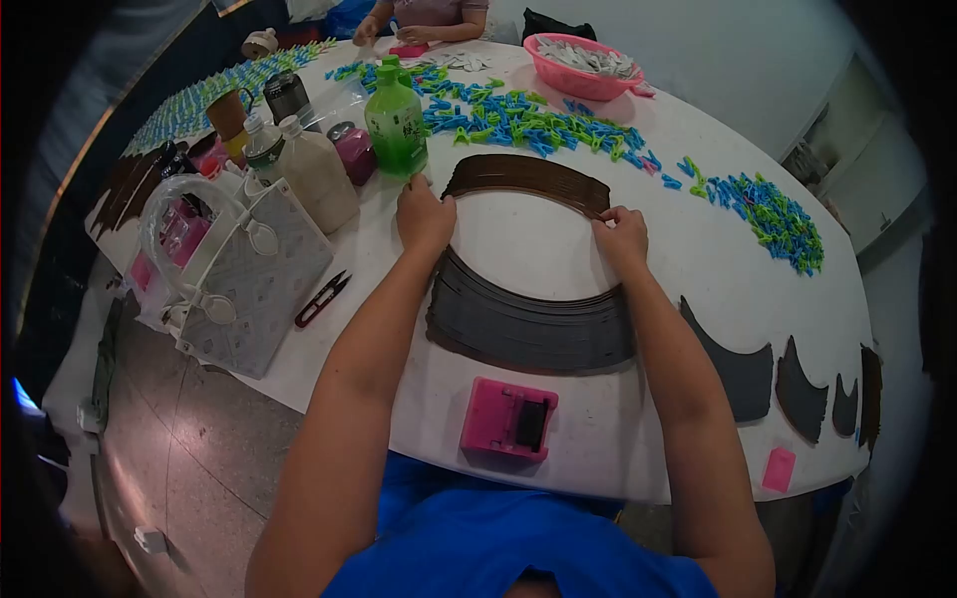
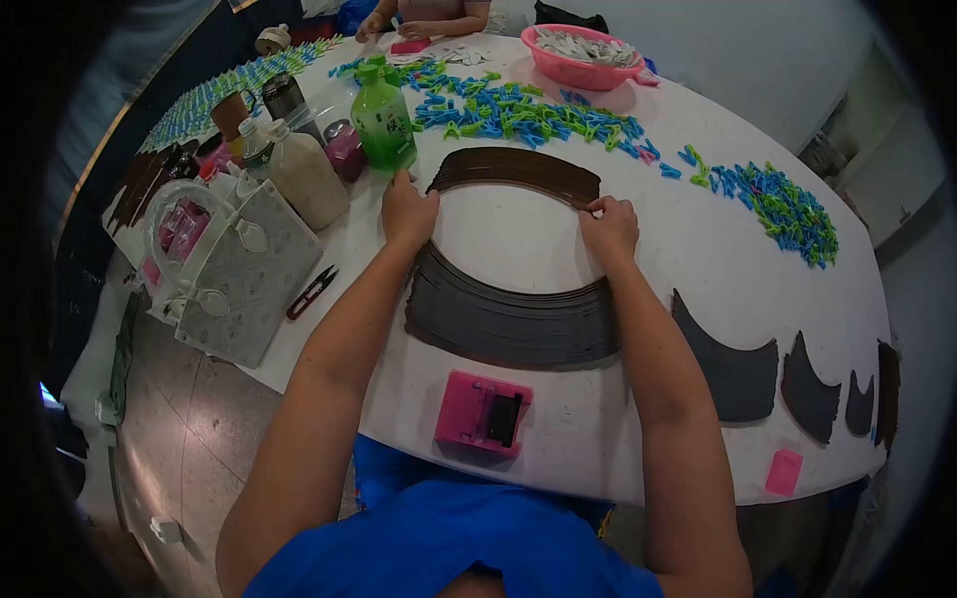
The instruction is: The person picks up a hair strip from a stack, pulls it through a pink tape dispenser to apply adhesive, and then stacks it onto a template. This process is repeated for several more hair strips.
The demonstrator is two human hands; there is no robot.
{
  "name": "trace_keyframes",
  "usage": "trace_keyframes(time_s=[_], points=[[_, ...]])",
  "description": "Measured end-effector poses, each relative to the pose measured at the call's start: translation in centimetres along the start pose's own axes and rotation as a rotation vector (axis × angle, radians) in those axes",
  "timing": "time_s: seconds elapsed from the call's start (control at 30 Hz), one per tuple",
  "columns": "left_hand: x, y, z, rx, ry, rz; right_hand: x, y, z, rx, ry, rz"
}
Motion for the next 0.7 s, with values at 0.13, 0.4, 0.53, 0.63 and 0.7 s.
trace_keyframes(time_s=[0.13,0.4,0.53,0.63,0.7], points=[[-0.4,-0.3,0.1,0.017,-0.013,-0.025,-1.1,0.2,-0.9,0.017,-0.115,0.075],[-0.1,-0.2,0.1,0.010,-0.017,-0.004,-1.8,-0.4,-0.6,0.062,-0.196,0.099],[-0.3,-0.4,0.0,-0.002,-0.024,0.006,-1.4,-1.0,-0.4,0.052,-0.197,0.120],[-0.2,-0.3,-0.1,-0.009,-0.018,0.001,-1.4,-1.4,-0.3,0.018,-0.209,0.162],[-0.3,-0.2,0.0,-0.012,-0.017,-0.008,-1.6,-2.0,-0.4,-0.003,-0.207,0.201]])
Point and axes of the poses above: each hand's wrist, its own z-axis towards the middle knuckle, its own x-axis out of the palm, y = z × x, the point moved 10 cm from there along z, towards the middle knuckle, and after that the axes turned 9 degrees about -z, right-handed, at the moved point
